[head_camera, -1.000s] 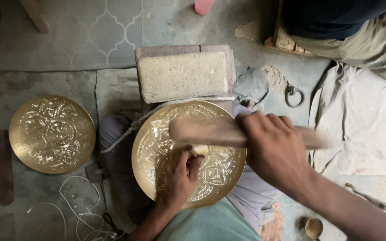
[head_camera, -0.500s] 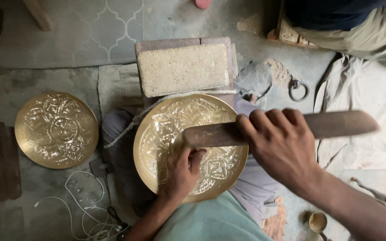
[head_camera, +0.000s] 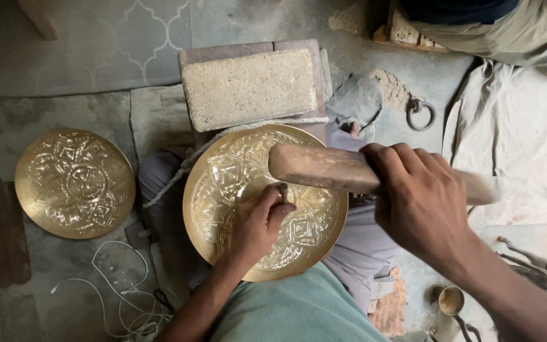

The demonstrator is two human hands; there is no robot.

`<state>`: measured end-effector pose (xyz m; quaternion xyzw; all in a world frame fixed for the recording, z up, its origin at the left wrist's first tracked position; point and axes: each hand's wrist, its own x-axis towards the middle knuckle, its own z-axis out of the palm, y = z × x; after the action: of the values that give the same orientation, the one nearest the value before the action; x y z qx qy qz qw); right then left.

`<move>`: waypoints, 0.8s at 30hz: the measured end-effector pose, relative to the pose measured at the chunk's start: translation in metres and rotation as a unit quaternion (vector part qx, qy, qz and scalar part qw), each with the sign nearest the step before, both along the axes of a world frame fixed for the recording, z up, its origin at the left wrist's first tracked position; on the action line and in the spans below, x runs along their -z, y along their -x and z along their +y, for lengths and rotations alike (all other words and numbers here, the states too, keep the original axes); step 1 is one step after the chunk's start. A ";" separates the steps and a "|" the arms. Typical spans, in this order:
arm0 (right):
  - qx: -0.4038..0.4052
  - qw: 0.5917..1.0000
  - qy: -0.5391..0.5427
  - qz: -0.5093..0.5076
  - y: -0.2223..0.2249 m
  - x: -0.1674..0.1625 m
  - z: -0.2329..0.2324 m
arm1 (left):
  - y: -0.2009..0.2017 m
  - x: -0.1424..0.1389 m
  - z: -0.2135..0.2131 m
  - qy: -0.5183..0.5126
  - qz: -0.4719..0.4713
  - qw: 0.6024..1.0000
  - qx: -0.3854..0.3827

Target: The person sits on the floor with a decorated brass plate resting on their lap and a stone block beside them. They hold a small punch against the plate's center with one hand and strike it repeatedly with a wooden mallet held in the other hand, embossing the pattern, occasionally repositioning the punch and rotating the plate.

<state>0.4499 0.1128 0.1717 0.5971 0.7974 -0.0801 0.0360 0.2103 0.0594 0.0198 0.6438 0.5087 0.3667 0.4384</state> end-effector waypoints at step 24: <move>0.058 0.996 -0.016 0.069 -0.010 0.028 -0.016 | 0.002 -0.004 0.003 -0.012 0.002 0.999 0.045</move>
<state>0.4595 0.0970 0.1442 0.6362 0.7629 -0.1104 -0.0336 0.2079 0.0623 0.0234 0.6715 0.4758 0.3516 0.4462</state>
